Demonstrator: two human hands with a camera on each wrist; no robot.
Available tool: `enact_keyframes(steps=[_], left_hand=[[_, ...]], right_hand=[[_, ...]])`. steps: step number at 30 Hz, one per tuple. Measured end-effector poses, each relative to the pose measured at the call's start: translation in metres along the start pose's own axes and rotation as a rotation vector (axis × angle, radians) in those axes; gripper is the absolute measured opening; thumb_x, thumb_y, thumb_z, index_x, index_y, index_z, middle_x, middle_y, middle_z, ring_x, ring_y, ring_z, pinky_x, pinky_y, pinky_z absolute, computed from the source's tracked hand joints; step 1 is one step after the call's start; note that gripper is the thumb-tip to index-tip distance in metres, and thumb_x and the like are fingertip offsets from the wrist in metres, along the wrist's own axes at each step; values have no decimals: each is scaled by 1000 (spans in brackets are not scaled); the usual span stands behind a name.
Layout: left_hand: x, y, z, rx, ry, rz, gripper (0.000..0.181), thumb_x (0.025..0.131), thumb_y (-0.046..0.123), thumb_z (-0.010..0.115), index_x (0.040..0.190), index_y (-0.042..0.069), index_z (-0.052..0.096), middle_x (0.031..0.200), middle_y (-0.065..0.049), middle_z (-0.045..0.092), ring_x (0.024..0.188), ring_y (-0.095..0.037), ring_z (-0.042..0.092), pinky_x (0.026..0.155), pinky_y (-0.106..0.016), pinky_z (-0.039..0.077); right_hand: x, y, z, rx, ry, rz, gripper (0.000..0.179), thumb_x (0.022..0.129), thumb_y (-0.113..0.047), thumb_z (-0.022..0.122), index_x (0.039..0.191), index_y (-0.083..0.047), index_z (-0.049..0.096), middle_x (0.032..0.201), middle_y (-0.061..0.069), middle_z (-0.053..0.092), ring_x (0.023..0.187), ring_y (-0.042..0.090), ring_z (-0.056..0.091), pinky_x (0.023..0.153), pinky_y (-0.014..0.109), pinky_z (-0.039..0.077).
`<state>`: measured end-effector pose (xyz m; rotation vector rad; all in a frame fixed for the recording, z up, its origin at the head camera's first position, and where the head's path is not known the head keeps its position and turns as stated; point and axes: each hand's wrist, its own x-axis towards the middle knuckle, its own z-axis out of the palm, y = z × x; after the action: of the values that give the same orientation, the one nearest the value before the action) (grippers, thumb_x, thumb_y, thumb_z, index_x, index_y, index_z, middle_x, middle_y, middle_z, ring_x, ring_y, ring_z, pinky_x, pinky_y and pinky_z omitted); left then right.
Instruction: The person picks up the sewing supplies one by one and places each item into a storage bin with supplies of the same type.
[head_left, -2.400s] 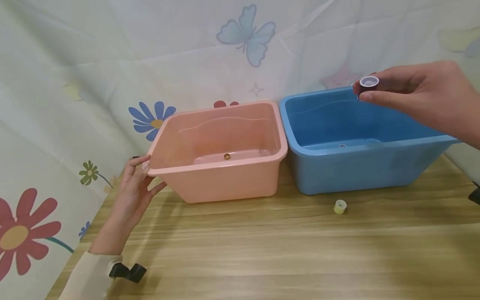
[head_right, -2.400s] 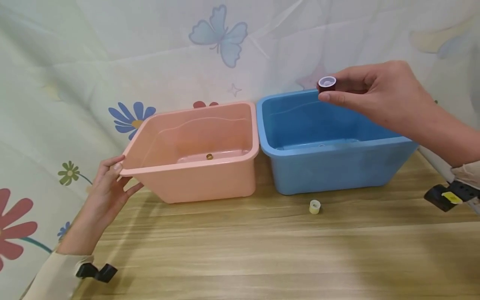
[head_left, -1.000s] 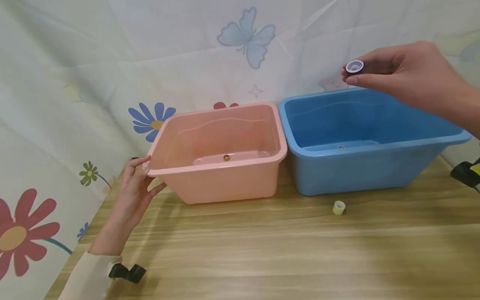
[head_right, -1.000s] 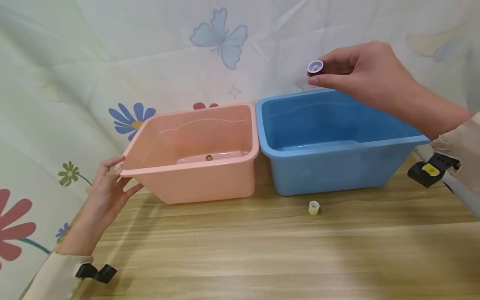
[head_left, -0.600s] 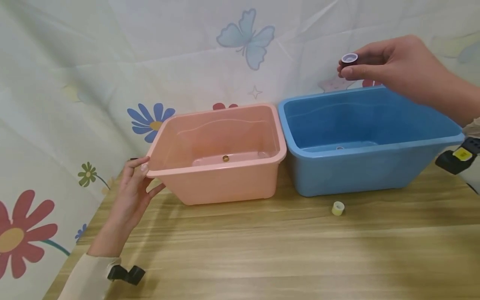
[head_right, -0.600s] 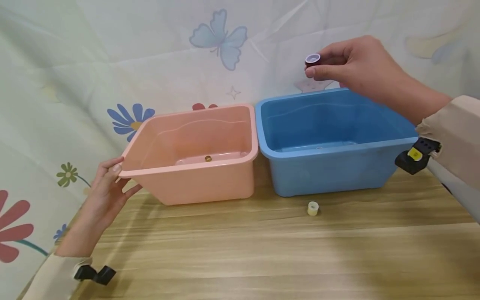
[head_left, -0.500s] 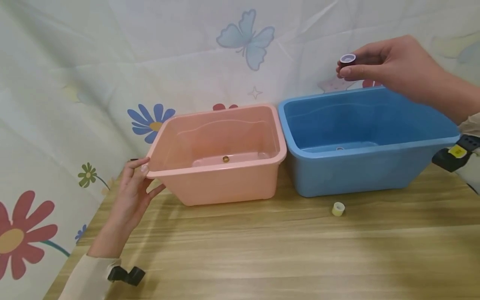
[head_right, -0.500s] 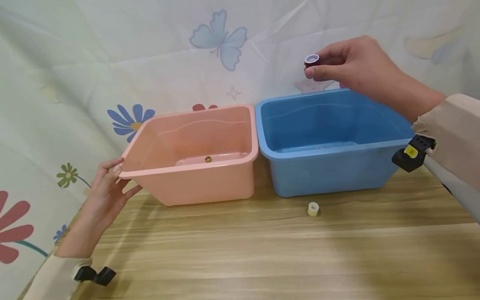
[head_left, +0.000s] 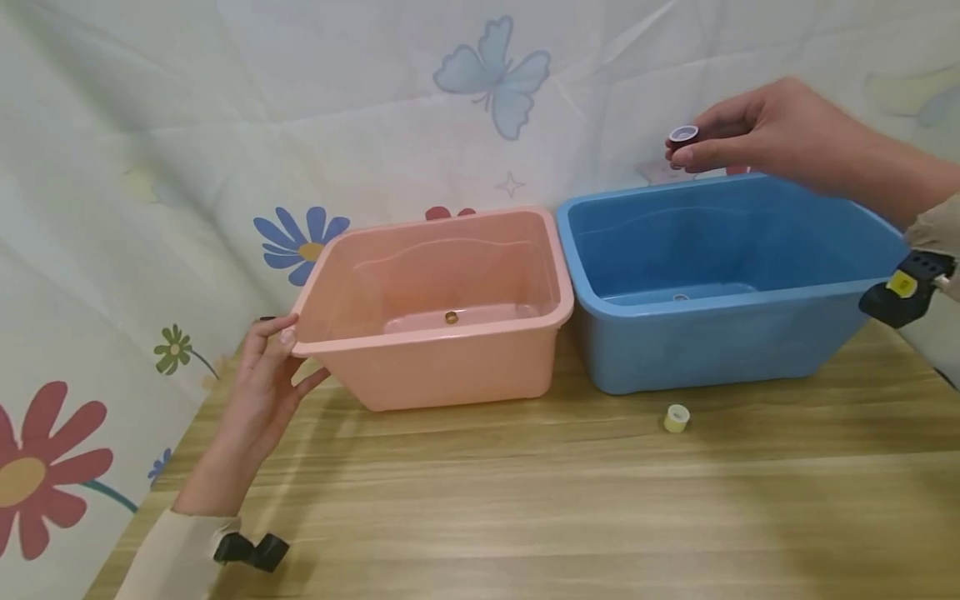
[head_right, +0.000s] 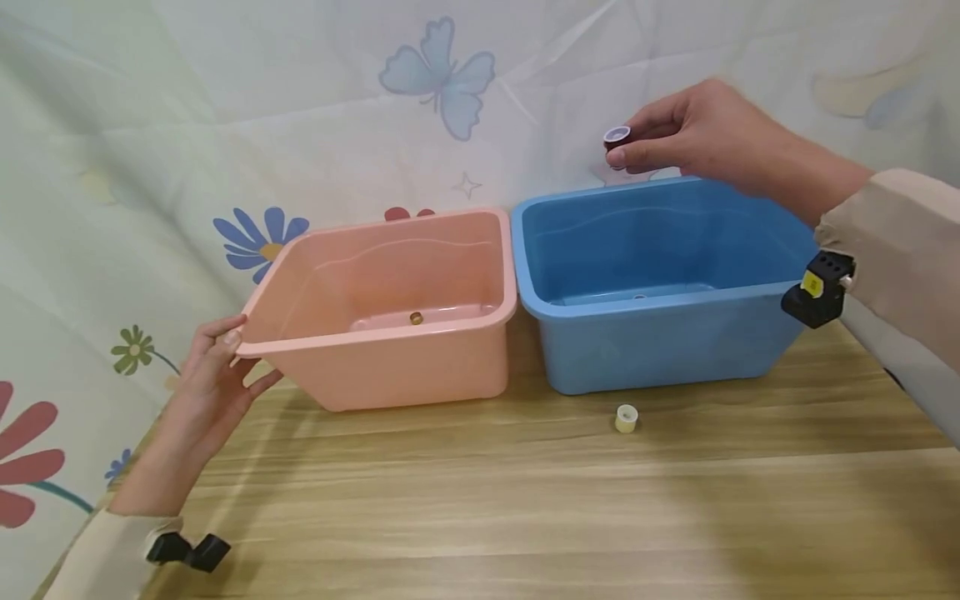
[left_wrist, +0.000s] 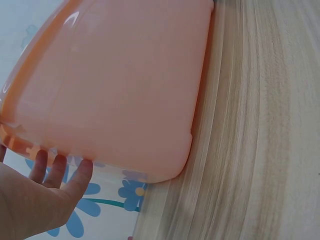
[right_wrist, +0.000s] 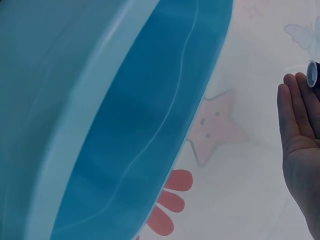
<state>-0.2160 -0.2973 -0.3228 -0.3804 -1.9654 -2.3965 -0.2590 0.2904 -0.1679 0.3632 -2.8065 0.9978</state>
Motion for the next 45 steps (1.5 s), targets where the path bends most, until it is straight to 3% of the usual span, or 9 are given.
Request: enact_keyframes(steps=[4,9,13,16,20,22,34,45], left_hand=[[-1,1,-2,13,2,-9,26,110,19,44,135,21,47,148,-3,43,128,-21,50,94,-35,56],[-2,2,-4,12,12,-11,25,110,20,43,134,22,47,148,-3,41,127,-20,49,95,-35,55],[-3,4,-7,-6,15,-20,24,110,19,43,134,22,47,149,-2,40,127,-20,50,95,-35,55],[-4,5,-8,-13,11,-23,24,110,19,43,134,22,47,149,-2,40,126,-19,50,94,-35,55],[-4,5,-10,-14,15,-23,24,110,19,44,133,22,47,149,-2,40,125,-19,50,94,-35,56],[-4,5,-11,-15,18,-26,24,110,19,44,133,22,47,149,-2,40,125,-19,50,94,-35,56],[-3,5,-12,4,24,-25,25,110,19,44,134,21,46,150,-3,39,127,-20,49,93,-35,56],[-3,4,-12,10,21,-15,26,110,19,44,135,21,46,150,-3,40,127,-20,50,94,-35,56]], right_hand=[[4,1,1,-23,-46,11,50,95,-41,72,137,-14,65,112,-8,74,99,1,62,74,7,46],[14,-9,0,-79,-85,14,56,97,-46,67,144,-15,59,136,14,64,111,22,59,71,18,51],[21,-16,1,-102,-108,14,58,96,-46,67,143,-13,59,137,18,63,108,32,56,68,30,54],[23,-18,5,-90,-135,14,58,95,-47,69,143,-15,60,138,15,63,114,32,55,83,45,55],[26,-17,12,-90,-197,-6,58,96,-48,67,143,-15,60,137,15,64,124,36,55,104,64,42],[27,-17,15,-89,-225,-10,59,97,-48,65,144,-13,59,136,17,64,126,39,55,106,68,38],[31,-17,34,-60,-283,-46,52,97,-42,69,139,-13,62,131,14,68,125,35,58,109,62,39],[35,-24,43,-76,-339,-56,57,97,-46,66,144,-16,58,135,12,66,128,35,57,110,63,37]])
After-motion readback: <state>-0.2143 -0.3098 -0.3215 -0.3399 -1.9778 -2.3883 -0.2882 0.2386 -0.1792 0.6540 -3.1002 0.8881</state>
